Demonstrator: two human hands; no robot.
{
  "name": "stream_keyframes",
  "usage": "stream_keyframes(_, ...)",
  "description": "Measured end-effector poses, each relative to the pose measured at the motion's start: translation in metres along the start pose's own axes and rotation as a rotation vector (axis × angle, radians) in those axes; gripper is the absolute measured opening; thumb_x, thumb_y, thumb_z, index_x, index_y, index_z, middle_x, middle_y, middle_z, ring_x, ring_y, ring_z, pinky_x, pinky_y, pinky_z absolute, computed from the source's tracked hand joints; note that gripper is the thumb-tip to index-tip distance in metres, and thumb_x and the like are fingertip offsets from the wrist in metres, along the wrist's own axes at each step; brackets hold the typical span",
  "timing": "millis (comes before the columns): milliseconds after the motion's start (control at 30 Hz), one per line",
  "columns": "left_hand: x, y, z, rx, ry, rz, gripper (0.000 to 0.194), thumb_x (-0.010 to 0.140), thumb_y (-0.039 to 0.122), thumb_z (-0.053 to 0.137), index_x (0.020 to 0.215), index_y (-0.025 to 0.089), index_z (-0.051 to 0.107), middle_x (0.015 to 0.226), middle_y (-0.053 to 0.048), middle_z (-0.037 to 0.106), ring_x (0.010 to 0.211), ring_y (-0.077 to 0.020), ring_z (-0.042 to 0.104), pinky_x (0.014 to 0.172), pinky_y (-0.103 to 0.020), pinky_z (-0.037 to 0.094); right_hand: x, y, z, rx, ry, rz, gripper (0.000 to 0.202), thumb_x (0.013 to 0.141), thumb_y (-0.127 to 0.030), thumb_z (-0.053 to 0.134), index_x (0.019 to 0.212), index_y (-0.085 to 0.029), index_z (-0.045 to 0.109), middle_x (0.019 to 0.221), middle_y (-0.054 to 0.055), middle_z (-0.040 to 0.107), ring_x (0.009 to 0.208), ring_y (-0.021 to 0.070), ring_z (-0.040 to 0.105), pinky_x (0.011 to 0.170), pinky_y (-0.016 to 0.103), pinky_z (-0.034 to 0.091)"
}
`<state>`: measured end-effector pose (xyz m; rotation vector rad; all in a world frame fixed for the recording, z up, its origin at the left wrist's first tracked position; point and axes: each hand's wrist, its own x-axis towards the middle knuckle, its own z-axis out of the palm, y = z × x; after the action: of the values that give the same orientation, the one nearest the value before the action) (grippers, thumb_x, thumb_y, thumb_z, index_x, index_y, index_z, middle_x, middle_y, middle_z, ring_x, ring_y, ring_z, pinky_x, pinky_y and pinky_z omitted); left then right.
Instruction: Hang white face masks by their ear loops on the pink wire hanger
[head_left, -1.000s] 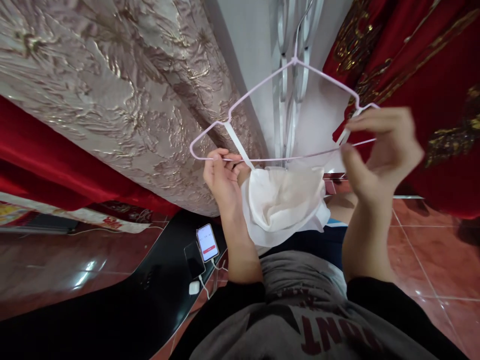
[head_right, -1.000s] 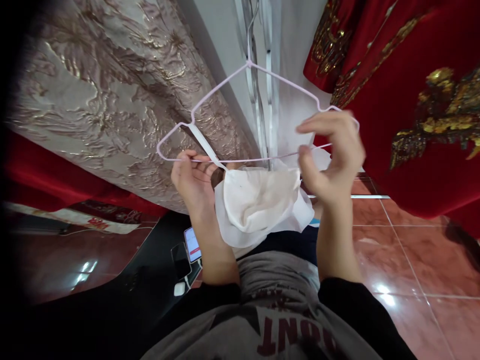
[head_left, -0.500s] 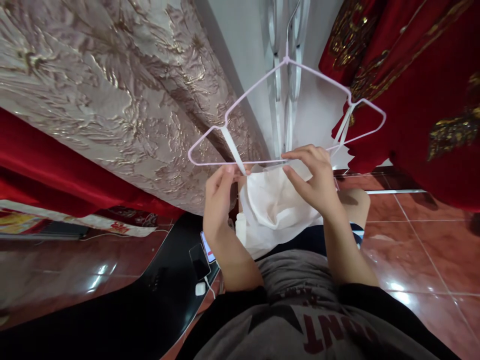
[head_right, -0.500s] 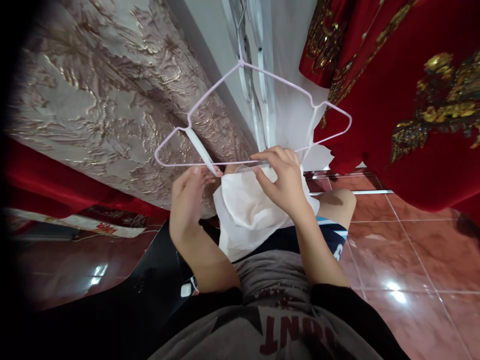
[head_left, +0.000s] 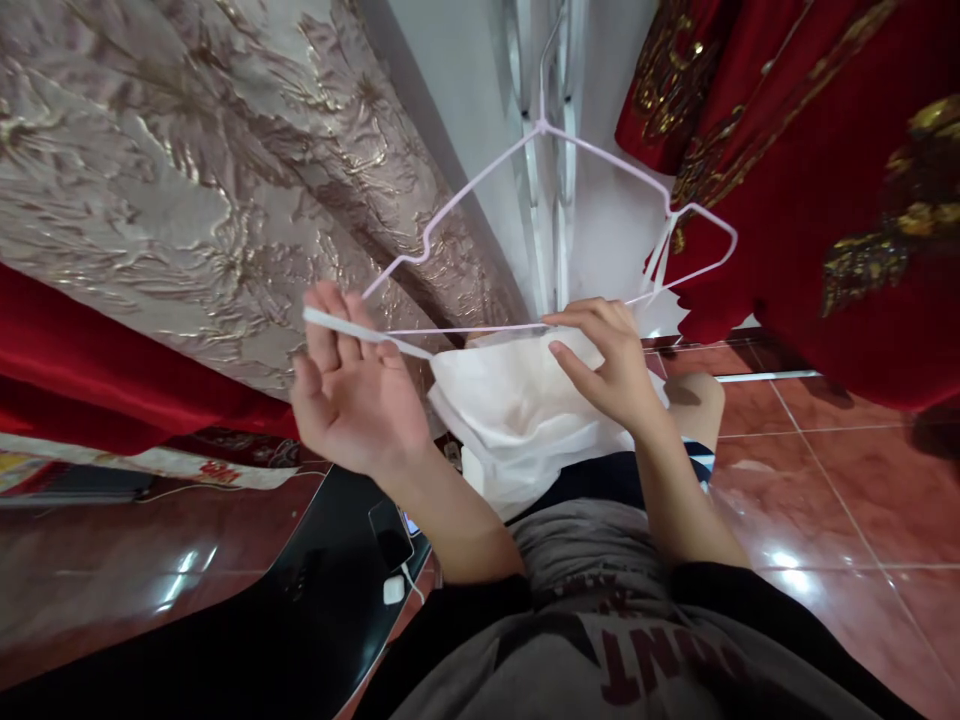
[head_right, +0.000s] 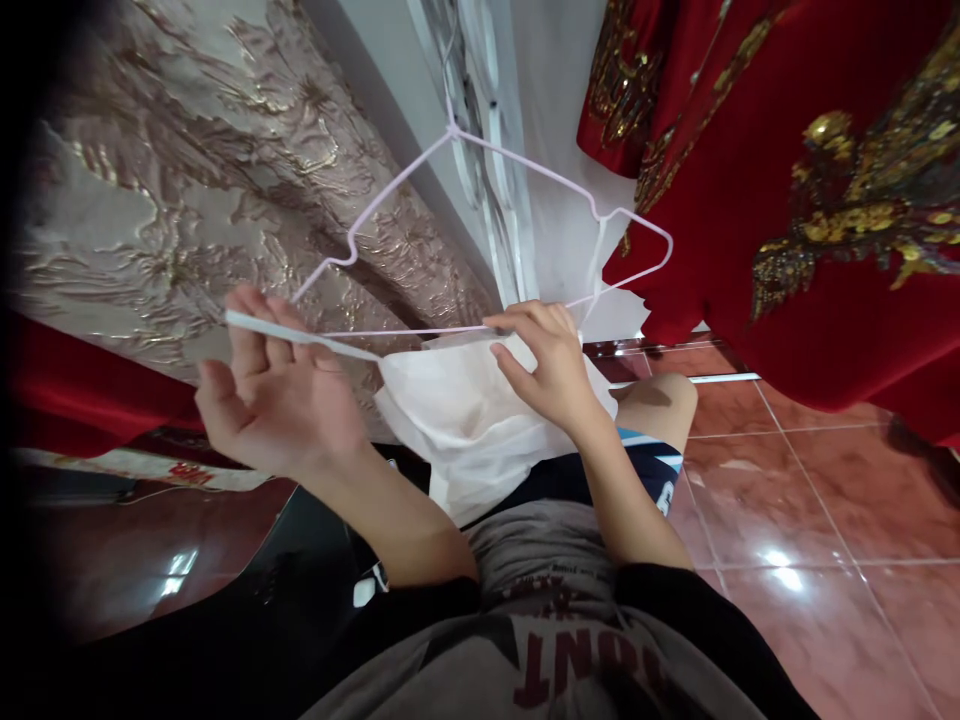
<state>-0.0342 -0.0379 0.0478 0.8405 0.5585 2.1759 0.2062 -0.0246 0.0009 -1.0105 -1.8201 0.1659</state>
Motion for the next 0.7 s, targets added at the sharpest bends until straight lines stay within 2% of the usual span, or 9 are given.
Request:
stream_keyframes(100, -0.001, 0.001, -0.012, 0.123, 0.104, -0.015, 0.036, 0.104, 0.041, 0.060, 0.128, 0.018, 0.075, 0.174, -0.011, 0.057, 0.158, -0.0192, 0.057, 0.097, -0.020, 0.058, -0.002, 0.002, 0.003, 0.006, -0.002, -0.005, 0.026, 0.107, -0.035, 0.067, 0.131, -0.032, 0.075, 0.123, 0.006, 0.078, 0.115, 0.0274, 0.070, 0.106, 0.049, 0.050)
stream_keyframes(200, 0.001, -0.001, -0.023, 0.284, 0.144, -0.076, 0.035, 0.096, 0.036, 0.074, 0.125, 0.018, 0.079, 0.161, -0.015, 0.068, 0.143, -0.0244, 0.068, 0.086, -0.023, 0.057, -0.002, 0.001, 0.007, 0.019, 0.011, -0.014, 0.027, 0.106, -0.035, 0.068, 0.133, -0.032, 0.074, 0.124, 0.005, 0.078, 0.117, 0.0269, 0.071, 0.106, 0.049, 0.051)
stream_keyframes(267, 0.000, -0.007, -0.023, 0.341, 0.080, -0.138, 0.036, 0.093, 0.041, 0.081, 0.121, 0.018, 0.081, 0.148, -0.017, 0.076, 0.132, -0.0275, 0.073, 0.083, -0.026, 0.056, -0.002, -0.003, 0.009, 0.028, 0.017, -0.023, 0.029, 0.106, -0.035, 0.068, 0.134, -0.032, 0.074, 0.125, 0.006, 0.077, 0.118, 0.0269, 0.071, 0.107, 0.050, 0.052)
stream_keyframes(367, -0.008, -0.021, -0.012, 0.288, -0.079, -0.246, 0.034, 0.095, 0.052, 0.083, 0.110, 0.021, 0.079, 0.126, -0.013, 0.082, 0.122, -0.0275, 0.077, 0.079, -0.028, 0.055, -0.004, -0.008, 0.009, 0.060, 0.018, -0.049, 0.033, 0.105, -0.035, 0.070, 0.138, -0.035, 0.072, 0.127, 0.005, 0.077, 0.122, 0.0273, 0.071, 0.115, 0.055, 0.052)
stream_keyframes(467, -0.017, -0.034, 0.002, 0.180, -0.096, -0.270, 0.033, 0.093, 0.051, 0.088, 0.094, 0.023, 0.070, 0.094, -0.005, 0.075, 0.105, -0.0228, 0.079, 0.067, -0.024, 0.052, -0.010, -0.005, 0.004, 0.118, 0.155, -0.043, 0.030, 0.105, -0.033, 0.070, 0.134, -0.037, 0.074, 0.128, 0.004, 0.075, 0.126, 0.0271, 0.071, 0.121, 0.058, 0.051)
stream_keyframes(533, -0.018, -0.039, 0.008, 0.143, -0.074, -0.272, 0.032, 0.094, 0.047, 0.086, 0.089, 0.023, 0.065, 0.084, -0.002, 0.067, 0.098, -0.0201, 0.078, 0.063, -0.022, 0.051, -0.016, 0.007, -0.004, 0.147, 0.362, 0.050, 0.030, 0.106, -0.036, 0.068, 0.135, -0.036, 0.072, 0.134, 0.007, 0.072, 0.119, 0.0263, 0.072, 0.109, 0.054, 0.058)
stream_keyframes(600, -0.017, -0.042, 0.011, 0.111, -0.059, -0.296, 0.031, 0.097, 0.043, 0.083, 0.086, 0.023, 0.063, 0.082, -0.002, 0.063, 0.094, -0.0184, 0.077, 0.061, -0.021, 0.051, -0.018, 0.025, -0.014, 0.169, 0.537, 0.194, 0.036, 0.106, -0.039, 0.066, 0.141, -0.035, 0.069, 0.142, 0.009, 0.068, 0.100, 0.0227, 0.071, 0.090, 0.047, 0.062)
stream_keyframes(633, -0.016, -0.043, 0.011, 0.089, -0.053, -0.310, 0.030, 0.098, 0.040, 0.082, 0.086, 0.023, 0.061, 0.081, -0.001, 0.062, 0.093, -0.0176, 0.077, 0.060, -0.020, 0.051, -0.017, 0.034, -0.021, 0.182, 0.568, 0.263, 0.040, 0.105, -0.040, 0.067, 0.144, -0.034, 0.067, 0.145, 0.010, 0.068, 0.089, 0.0197, 0.068, 0.081, 0.043, 0.061)
stream_keyframes(700, -0.015, -0.043, 0.012, 0.035, -0.046, -0.334, 0.031, 0.100, 0.037, 0.080, 0.083, 0.022, 0.059, 0.077, -0.001, 0.059, 0.088, -0.0161, 0.076, 0.058, -0.019, 0.051, -0.011, 0.045, -0.034, 0.199, 0.508, 0.354, 0.042, 0.102, -0.038, 0.070, 0.143, -0.032, 0.069, 0.140, 0.010, 0.072, 0.073, 0.0140, 0.057, 0.069, 0.037, 0.055)
